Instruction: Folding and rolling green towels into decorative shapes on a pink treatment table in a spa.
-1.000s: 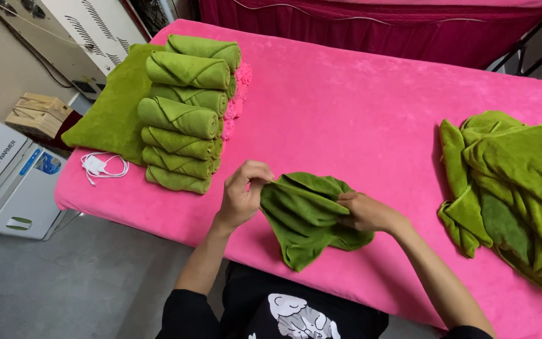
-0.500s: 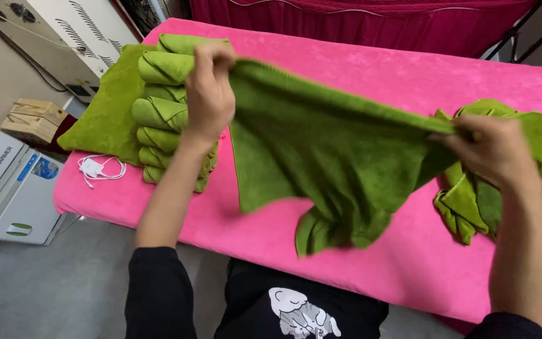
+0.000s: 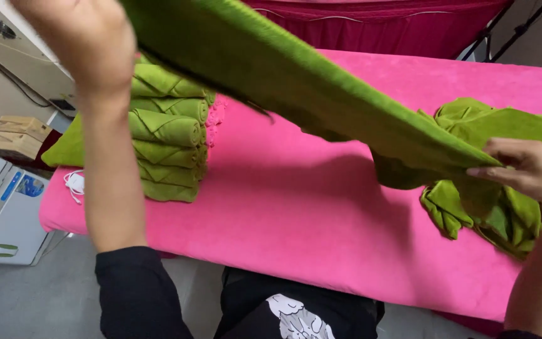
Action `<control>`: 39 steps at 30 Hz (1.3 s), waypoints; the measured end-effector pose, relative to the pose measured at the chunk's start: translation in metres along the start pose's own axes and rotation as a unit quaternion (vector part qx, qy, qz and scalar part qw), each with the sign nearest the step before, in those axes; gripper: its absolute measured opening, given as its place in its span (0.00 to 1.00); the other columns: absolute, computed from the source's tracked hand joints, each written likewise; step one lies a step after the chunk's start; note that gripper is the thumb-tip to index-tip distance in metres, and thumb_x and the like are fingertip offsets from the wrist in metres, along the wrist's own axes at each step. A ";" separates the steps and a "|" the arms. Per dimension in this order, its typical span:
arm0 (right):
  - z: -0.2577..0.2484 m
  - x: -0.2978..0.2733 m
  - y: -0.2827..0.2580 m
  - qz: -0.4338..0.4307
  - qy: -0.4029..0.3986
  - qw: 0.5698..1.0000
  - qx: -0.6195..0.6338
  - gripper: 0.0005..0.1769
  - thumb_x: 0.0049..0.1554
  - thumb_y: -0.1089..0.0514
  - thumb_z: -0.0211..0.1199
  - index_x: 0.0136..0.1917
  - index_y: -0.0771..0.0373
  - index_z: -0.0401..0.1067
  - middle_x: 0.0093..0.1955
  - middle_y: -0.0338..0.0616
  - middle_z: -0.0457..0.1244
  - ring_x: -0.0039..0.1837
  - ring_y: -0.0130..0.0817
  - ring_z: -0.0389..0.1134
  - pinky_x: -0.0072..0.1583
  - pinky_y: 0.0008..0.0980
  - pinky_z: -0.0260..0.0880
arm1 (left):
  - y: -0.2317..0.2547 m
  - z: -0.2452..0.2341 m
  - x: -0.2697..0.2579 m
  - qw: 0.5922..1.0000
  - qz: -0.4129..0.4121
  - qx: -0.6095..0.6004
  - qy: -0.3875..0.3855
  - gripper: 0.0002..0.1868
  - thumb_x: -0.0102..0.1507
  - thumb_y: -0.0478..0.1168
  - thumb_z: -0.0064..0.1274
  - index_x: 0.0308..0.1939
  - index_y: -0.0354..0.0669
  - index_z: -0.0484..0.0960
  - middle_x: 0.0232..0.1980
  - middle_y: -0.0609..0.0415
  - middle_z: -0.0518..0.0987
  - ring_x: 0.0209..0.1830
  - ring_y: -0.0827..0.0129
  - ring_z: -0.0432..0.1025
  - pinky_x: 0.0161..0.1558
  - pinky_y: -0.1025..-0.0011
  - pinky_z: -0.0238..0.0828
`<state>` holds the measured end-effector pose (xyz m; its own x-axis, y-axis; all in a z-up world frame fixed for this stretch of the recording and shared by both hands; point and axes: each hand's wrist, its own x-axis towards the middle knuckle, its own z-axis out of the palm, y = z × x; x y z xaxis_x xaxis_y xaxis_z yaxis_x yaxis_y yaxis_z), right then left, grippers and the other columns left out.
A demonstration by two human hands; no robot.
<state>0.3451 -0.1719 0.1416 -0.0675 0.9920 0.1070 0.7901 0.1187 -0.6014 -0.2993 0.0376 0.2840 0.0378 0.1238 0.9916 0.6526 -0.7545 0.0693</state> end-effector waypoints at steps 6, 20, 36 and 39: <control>-0.007 0.014 0.123 -0.076 0.176 0.973 -0.132 0.10 0.60 0.63 0.76 0.54 0.65 0.80 0.62 0.52 0.69 0.61 0.43 0.68 0.63 0.38 0.65 | 0.038 -0.036 0.009 0.999 0.035 0.010 -0.026 0.06 0.76 0.20 0.40 0.46 0.24 0.73 0.43 0.37 0.72 0.42 0.50 0.61 0.46 0.54 0.61; 0.018 0.298 0.014 -0.260 0.368 0.879 -0.156 0.23 0.47 0.81 0.51 0.50 0.69 0.80 0.44 0.50 0.72 0.45 0.39 0.72 0.41 0.39 0.68 | 0.043 -0.123 -0.064 0.995 -0.102 0.006 -0.023 0.17 0.86 0.37 0.41 0.52 0.24 0.79 0.51 0.37 0.77 0.54 0.49 0.72 0.60 0.57 0.67; 0.251 0.081 0.053 -0.088 0.130 0.984 0.085 0.24 0.61 0.70 0.56 0.69 0.61 0.74 0.64 0.54 0.69 0.50 0.47 0.60 0.57 0.47 0.62 | 0.228 0.078 -0.288 0.811 -0.168 -0.444 -0.343 0.15 0.71 0.36 0.55 0.61 0.47 0.80 0.46 0.51 0.78 0.41 0.60 0.78 0.50 0.63 0.78; 0.309 0.014 -0.009 -0.125 0.069 0.926 0.348 0.35 0.56 0.63 0.62 0.76 0.67 0.64 0.76 0.59 0.60 0.76 0.52 0.60 0.74 0.55 0.58 | 0.234 0.120 -0.312 0.816 -0.251 -0.419 -0.309 0.21 0.67 0.50 0.59 0.62 0.50 0.79 0.39 0.55 0.76 0.35 0.59 0.77 0.38 0.62 0.77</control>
<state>0.1486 -0.1459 -0.0958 -0.0790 0.9200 0.3838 0.1717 0.3918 -0.9039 -0.0669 -0.1004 -0.0224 0.4678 0.6593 0.5886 -0.0333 -0.6524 0.7571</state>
